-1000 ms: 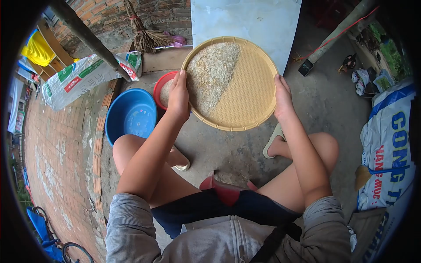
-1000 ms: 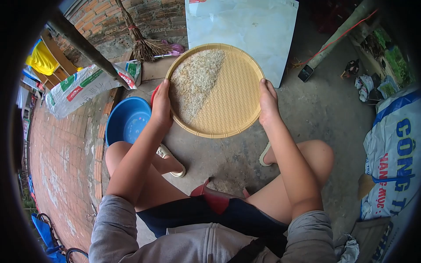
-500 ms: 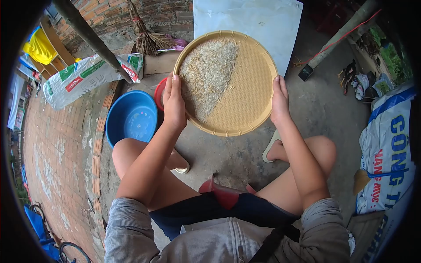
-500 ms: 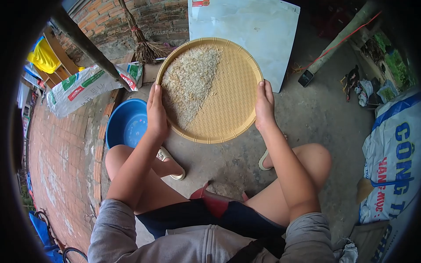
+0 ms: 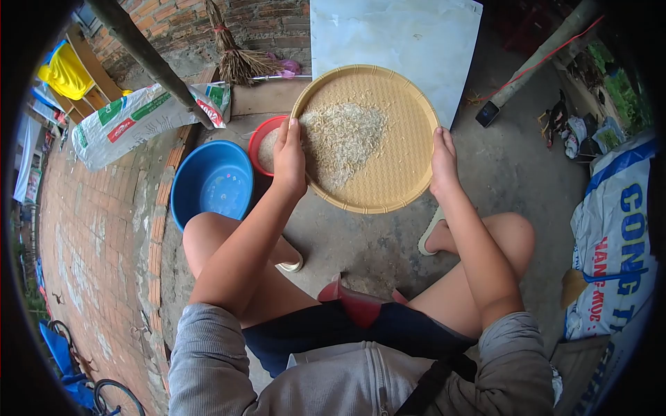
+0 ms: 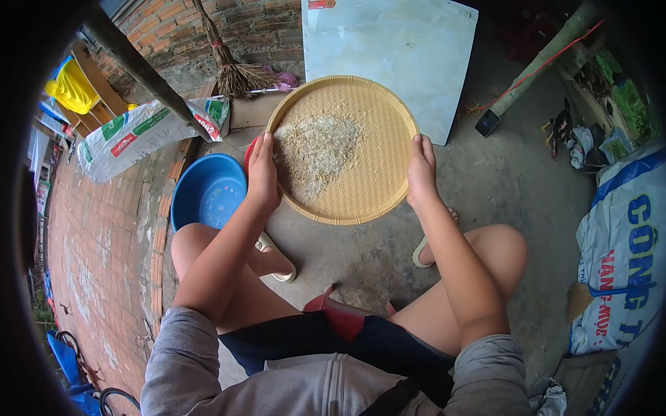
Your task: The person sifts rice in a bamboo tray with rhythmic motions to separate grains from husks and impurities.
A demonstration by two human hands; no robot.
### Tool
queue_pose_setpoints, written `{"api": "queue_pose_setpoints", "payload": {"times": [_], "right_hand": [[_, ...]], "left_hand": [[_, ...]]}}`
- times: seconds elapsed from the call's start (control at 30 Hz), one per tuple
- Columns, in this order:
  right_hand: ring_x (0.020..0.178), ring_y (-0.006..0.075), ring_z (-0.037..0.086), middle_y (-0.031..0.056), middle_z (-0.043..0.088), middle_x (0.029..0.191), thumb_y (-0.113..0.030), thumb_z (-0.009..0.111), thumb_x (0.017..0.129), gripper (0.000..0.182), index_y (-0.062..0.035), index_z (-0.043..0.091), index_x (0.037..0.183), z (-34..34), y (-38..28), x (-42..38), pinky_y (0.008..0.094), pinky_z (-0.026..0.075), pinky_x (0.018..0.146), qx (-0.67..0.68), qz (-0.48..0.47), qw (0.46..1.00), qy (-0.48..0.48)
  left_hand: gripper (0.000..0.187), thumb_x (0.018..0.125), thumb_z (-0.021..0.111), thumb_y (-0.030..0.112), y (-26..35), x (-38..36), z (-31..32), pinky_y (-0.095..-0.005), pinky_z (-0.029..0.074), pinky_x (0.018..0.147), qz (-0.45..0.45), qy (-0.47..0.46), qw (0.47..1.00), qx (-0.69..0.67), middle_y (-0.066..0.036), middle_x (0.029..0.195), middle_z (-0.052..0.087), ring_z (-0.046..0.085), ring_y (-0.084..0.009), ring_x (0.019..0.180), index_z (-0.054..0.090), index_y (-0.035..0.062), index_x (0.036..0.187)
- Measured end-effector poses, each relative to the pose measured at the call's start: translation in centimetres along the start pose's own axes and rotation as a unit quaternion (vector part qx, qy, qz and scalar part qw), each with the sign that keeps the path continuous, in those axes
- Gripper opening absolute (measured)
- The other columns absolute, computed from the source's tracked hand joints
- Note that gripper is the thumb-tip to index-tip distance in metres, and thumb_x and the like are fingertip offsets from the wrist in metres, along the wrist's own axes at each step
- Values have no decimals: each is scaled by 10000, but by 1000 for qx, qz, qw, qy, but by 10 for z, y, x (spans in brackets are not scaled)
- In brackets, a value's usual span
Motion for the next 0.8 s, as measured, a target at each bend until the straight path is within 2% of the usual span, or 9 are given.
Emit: {"api": "queue_pose_setpoints", "payload": {"times": [0.2, 0.27, 0.33, 0.4, 0.47, 0.57, 0.63, 0.7, 0.8], "right_hand": [[968, 112, 507, 36, 543, 1035, -280, 331, 1013, 271, -59, 477, 1071, 0, -14, -2, 288, 404, 872, 15, -24, 999, -16], [970, 113, 507, 37, 542, 1034, -281, 329, 1014, 273, -58, 477, 1068, -2, -3, -2, 289, 404, 874, 6, -5, 1000, -13], [977, 113, 505, 42, 542, 1041, -282, 324, 1015, 277, -57, 477, 1071, -7, 2, -3, 291, 402, 877, 4, 1, 1000, 29], [979, 115, 504, 42, 540, 1045, -283, 326, 1015, 277, -59, 477, 1072, -9, -9, -1, 291, 401, 878, 18, -33, 999, 2], [980, 116, 502, 42, 539, 1048, -284, 327, 1014, 276, -60, 477, 1073, -6, -18, -1, 291, 399, 879, 32, -64, 997, -24], [984, 114, 493, 37, 531, 1045, -288, 329, 1014, 275, -61, 476, 1062, -2, -14, -1, 288, 391, 884, 32, -19, 999, -30], [981, 115, 494, 33, 530, 1043, -285, 335, 1012, 272, -59, 476, 1066, -9, -7, -4, 286, 389, 888, 16, 0, 999, 30], [992, 115, 495, 36, 533, 1057, -290, 328, 1013, 280, -60, 476, 1073, -11, -15, -2, 287, 387, 893, 8, -39, 999, 18], [1003, 115, 493, 38, 533, 1068, -300, 322, 1013, 289, -62, 474, 1073, -4, -29, -3, 289, 385, 899, 51, -67, 996, -21]], "left_hand": [[417, 993, 384, 299, 4, 4, 1, -290, 362, 961, 46, -34, 998, -25, -72, 1170, 535, 492, -133, 1064, 435, 9, 1287], [515, 975, 420, 340, -22, 8, -2, -290, 344, 1007, -45, -35, 998, -29, -97, 1311, 465, 454, -170, 1176, 361, 13, 1369], [502, 974, 419, 342, -11, 2, 2, -293, 349, 1004, -15, -18, 1000, -16, -94, 1295, 475, 463, -170, 1164, 375, 23, 1360], [481, 969, 417, 356, 0, -1, 4, -303, 349, 1009, 18, -10, 999, -24, -89, 1276, 485, 475, -173, 1148, 403, 45, 1336], [490, 967, 416, 364, -3, 1, 4, -304, 345, 1013, 13, -23, 999, -34, -88, 1287, 479, 472, -175, 1154, 398, 44, 1339], [511, 965, 412, 381, -24, 10, 0, -304, 341, 1015, -13, -39, 998, -44, -80, 1298, 471, 467, -176, 1165, 379, 50, 1353], [492, 966, 413, 373, -17, 6, 4, -307, 349, 1004, -36, 3, 999, -36, -75, 1272, 485, 471, -172, 1157, 387, 59, 1343], [476, 964, 416, 370, -4, -2, 6, -315, 349, 1001, 3, 1, 1000, 0, -69, 1261, 491, 470, -168, 1157, 400, 63, 1328], [459, 959, 427, 367, 1, 2, 10, -323, 350, 1000, 31, -44, 996, -68, -60, 1256, 500, 477, -167, 1144, 425, 70, 1309]]}}
Point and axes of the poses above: each hand's wrist, its own x-axis towards the middle knuckle, its own z-axis out of the palm, y = z × x, the point moved 8 cm from there along x, towards the middle knuckle
